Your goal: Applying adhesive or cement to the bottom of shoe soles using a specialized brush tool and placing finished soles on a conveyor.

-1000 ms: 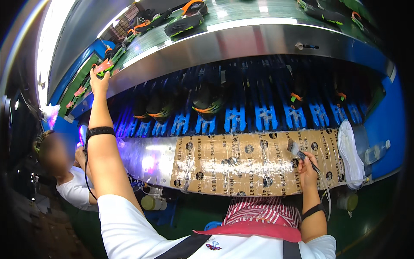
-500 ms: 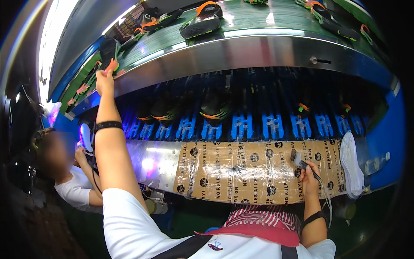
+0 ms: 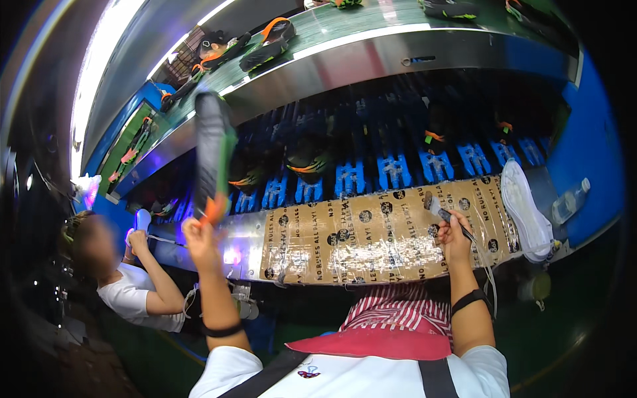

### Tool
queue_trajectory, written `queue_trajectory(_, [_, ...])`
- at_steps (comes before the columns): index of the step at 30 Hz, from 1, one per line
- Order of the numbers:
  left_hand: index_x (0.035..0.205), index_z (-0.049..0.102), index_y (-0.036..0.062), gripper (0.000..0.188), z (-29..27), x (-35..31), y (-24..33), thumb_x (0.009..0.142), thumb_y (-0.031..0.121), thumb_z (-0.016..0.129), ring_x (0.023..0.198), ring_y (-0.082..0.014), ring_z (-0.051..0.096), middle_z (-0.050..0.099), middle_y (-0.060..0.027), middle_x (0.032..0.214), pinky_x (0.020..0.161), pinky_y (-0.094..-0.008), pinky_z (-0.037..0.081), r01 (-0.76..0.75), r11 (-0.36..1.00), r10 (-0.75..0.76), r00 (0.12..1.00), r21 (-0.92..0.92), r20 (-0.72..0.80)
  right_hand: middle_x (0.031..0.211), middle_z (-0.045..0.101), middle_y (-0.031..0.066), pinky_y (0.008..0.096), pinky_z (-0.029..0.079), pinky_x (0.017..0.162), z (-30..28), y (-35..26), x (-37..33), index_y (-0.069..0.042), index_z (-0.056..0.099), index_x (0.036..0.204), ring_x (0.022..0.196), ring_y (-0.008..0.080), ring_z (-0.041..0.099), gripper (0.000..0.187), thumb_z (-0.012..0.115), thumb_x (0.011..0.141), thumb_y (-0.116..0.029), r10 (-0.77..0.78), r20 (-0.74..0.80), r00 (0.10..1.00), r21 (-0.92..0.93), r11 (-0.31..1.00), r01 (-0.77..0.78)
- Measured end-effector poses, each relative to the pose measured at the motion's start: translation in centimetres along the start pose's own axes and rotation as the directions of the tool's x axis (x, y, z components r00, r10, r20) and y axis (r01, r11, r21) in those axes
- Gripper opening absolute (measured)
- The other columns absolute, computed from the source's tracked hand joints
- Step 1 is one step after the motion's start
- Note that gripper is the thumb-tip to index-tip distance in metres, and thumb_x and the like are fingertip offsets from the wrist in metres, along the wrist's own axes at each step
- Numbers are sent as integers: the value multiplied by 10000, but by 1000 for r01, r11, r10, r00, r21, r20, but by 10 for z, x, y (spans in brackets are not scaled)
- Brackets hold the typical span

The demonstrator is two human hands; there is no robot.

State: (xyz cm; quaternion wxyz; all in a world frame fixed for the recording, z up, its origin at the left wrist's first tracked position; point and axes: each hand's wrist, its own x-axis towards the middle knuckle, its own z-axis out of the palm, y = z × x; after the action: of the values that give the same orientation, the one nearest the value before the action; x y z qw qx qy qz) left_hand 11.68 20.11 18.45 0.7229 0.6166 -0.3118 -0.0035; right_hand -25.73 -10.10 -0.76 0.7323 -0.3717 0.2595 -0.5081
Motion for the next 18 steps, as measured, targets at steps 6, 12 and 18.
queue_trajectory(6, [893,428,108,180,47,-143,-41,846,76,599,1026,-227,570,303,-160,1390,642,-291,579,379,922,-357,910,-75,210,876,602,93,204,456,527,-10,-7,-24,-41,482,1140,671,114,583,268,495,929,-206,-26,-57,998,94,995,31])
queue_trajectory(12, [1055,466,39,245,68,-189,-50,829,67,555,1009,-172,510,491,-79,1078,878,-382,410,574,819,-558,800,-12,222,908,615,114,207,470,553,-21,-35,-48,-22,479,1154,687,123,589,274,492,923,-169,-79,-39,996,-25,997,78])
queue_trajectory(18, [1215,446,108,410,83,-162,-77,905,363,363,894,-242,522,520,-99,1096,698,-335,405,845,330,-797,488,-421,356,893,608,112,210,470,556,-23,-38,-68,-11,475,1151,682,120,576,291,516,909,-168,-45,22,999,-39,998,45])
